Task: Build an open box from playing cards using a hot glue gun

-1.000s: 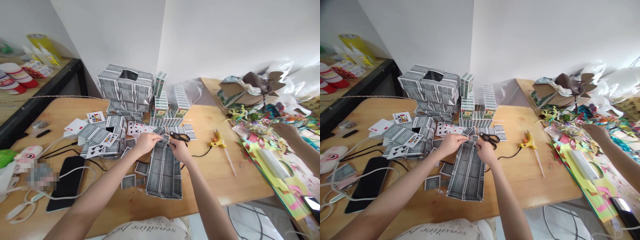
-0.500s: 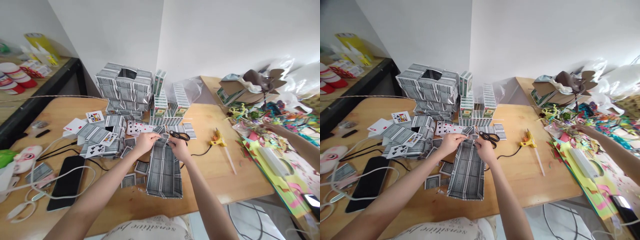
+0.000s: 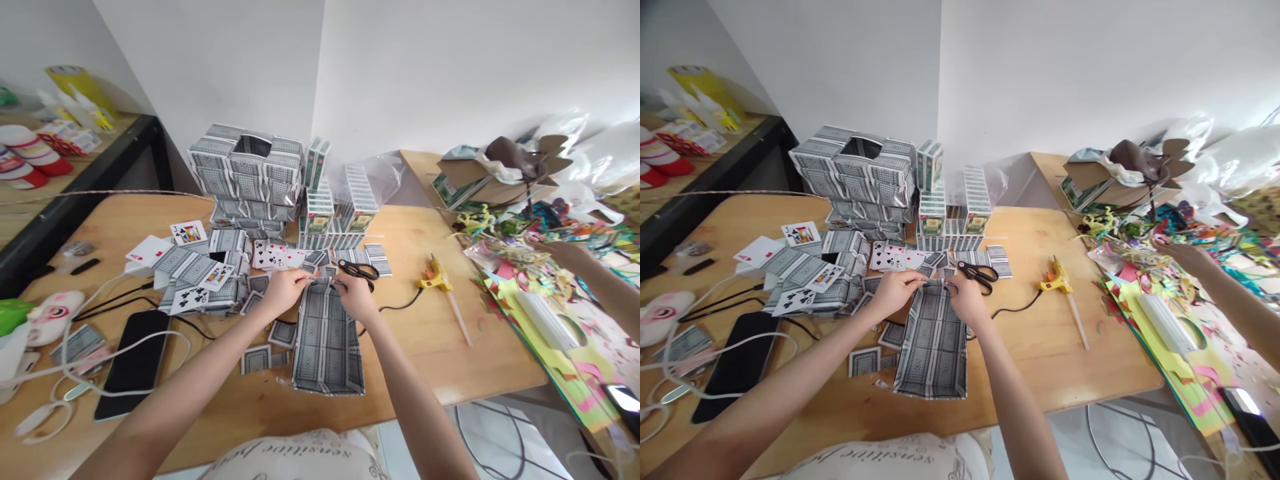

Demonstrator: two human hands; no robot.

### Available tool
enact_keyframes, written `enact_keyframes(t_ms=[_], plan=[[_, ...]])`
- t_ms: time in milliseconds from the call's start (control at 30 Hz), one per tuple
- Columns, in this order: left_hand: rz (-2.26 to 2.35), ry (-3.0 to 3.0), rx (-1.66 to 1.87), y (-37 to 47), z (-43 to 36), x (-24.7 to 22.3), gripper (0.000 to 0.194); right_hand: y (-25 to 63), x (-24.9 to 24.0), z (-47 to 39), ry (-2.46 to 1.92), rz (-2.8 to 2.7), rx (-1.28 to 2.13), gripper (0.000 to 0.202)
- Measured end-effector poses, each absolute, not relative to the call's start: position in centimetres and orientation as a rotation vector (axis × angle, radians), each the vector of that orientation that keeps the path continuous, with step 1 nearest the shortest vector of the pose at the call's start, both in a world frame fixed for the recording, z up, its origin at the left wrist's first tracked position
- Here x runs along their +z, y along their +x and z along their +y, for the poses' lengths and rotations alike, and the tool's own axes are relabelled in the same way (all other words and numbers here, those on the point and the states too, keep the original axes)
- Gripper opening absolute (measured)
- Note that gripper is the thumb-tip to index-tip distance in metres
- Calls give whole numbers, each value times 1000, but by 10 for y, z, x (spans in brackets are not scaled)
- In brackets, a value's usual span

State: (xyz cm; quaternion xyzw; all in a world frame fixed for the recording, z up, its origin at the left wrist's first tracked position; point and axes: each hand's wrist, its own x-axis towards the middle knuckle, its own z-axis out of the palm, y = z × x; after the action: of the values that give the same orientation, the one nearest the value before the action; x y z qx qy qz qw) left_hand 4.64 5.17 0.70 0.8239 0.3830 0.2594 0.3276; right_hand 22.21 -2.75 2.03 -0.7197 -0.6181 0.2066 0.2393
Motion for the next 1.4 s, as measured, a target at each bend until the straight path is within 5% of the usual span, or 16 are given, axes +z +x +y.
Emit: enact_keyframes(t_ms=[667, 1400], plan=[[795, 2835, 75, 69, 49, 40, 27, 223, 21, -27, -1899, -1691, 600, 19], [867, 2538, 88, 69, 54, 54, 28, 222, 19, -27, -1897, -1617, 637, 19]])
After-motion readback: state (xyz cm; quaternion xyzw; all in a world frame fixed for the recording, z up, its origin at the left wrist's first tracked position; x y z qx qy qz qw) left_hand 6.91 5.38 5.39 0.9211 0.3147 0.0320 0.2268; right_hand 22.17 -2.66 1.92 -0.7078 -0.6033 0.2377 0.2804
